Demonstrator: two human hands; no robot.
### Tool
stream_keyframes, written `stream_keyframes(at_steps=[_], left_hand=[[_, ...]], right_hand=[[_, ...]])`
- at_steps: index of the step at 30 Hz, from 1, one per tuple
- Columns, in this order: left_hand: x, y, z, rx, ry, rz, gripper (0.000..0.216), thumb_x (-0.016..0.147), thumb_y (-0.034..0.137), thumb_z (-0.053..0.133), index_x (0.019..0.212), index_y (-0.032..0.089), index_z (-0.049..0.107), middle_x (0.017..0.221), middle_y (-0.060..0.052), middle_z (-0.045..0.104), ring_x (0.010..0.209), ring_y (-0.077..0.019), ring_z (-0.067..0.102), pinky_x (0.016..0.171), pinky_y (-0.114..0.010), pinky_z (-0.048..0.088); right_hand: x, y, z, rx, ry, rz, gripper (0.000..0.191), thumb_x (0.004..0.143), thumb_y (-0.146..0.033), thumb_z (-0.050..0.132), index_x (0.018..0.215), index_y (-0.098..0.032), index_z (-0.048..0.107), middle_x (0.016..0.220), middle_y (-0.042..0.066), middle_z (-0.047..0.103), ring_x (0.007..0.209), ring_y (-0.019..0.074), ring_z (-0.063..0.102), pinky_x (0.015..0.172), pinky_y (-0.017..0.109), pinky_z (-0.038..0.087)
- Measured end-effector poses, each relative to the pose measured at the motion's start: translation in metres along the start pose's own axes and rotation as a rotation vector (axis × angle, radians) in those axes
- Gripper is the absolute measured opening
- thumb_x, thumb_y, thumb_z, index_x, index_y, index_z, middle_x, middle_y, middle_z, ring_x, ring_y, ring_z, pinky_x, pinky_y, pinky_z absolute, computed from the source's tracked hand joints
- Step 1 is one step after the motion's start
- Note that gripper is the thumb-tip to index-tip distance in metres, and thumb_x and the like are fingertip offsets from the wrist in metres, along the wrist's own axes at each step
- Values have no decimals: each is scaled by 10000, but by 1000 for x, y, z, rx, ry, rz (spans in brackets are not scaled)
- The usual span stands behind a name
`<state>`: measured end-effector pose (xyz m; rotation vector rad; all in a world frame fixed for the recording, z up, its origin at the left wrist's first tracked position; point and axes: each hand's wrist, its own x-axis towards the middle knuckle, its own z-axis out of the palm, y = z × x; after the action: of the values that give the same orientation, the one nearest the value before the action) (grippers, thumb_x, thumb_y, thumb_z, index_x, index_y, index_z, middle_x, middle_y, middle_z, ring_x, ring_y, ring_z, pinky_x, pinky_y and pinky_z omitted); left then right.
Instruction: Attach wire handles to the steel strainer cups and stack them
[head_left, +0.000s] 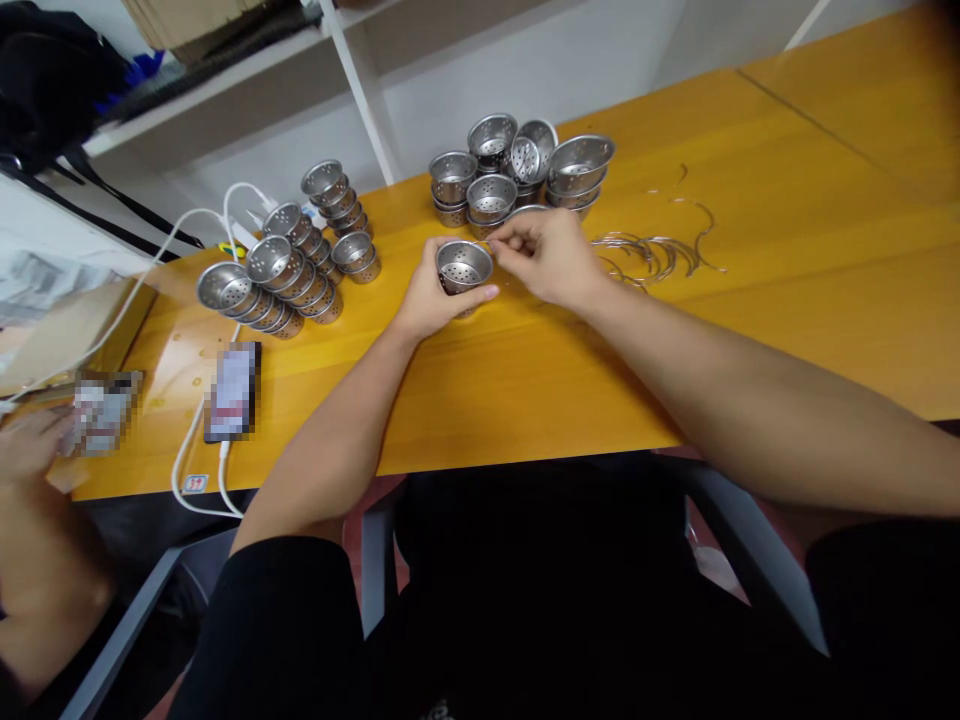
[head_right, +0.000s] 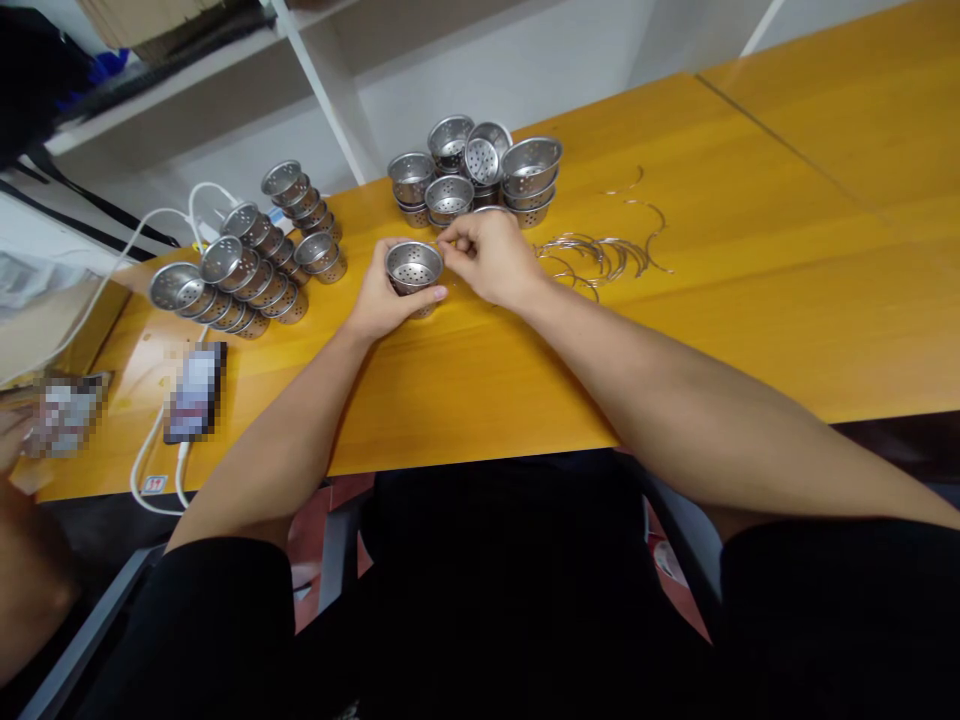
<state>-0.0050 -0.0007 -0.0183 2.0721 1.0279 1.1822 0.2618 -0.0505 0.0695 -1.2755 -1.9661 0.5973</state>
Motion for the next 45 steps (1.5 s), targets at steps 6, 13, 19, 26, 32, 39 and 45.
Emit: stream_keyframes(at_steps=[6,13,19,26,32,39,45], left_hand=[[-3,8,6,-3,-20,-7,1134,793,887,1176,1592,323,602,1553,-121,778,1521,-425,849,1369,-658,703],[-2,22,4,-23,-34,-75,1178,724,817,1249,1592,323,624,1580,-124,790,1577,-447,834,1413,-665,683],[-2,22,4,5,-45,-53,1217,744,941,1174,1602,306,591,1584,-140,781,1534,-425,832,1372,-629,677],[-4,22,6,82,-32,4,1159,837,982,1091,1629,291,601,1571,-160,781,1526,-431,827,1365,-655,670],[0,-1,-1,-6,-61,136,1034,995,1026,919,1654,307,578,1559,-136,798,1493,-398,849,1384,-658,663],[4,0,-2,11,-96,222,1097,940,976,1021,1669,299,559,1507,-110,793,1470,-394,860,1398,-683,662],[2,1,3,72,-72,226,995,1041,875,990,1708,296,531,1517,-122,791,1446,-372,859,1384,-651,664]], right_hand=[[1,3,5,-2,-13,4,419,1218,-569,711,1351,-261,962,1166,156,910,1112,390,833,1009,533,709],[1,3,7,5,12,-23,310,1195,-434,739,1276,-241,968,1101,142,883,1062,375,827,998,522,687],[7,16,18,68,72,-70,263,1152,-450,802,1185,-235,949,961,107,831,909,322,759,871,483,658],[10,20,28,266,177,-141,144,1075,-367,952,1192,-297,905,844,23,707,798,270,665,846,473,654],[6,9,8,617,-92,-191,521,1067,-796,1025,1149,-304,874,1117,75,890,715,215,674,636,409,580],[6,6,4,750,-222,-200,773,781,-927,1200,979,-302,791,763,-5,736,595,192,637,571,375,524],[6,5,7,754,-186,-174,769,756,-908,1223,933,-296,793,699,1,725,595,198,653,578,374,559]])
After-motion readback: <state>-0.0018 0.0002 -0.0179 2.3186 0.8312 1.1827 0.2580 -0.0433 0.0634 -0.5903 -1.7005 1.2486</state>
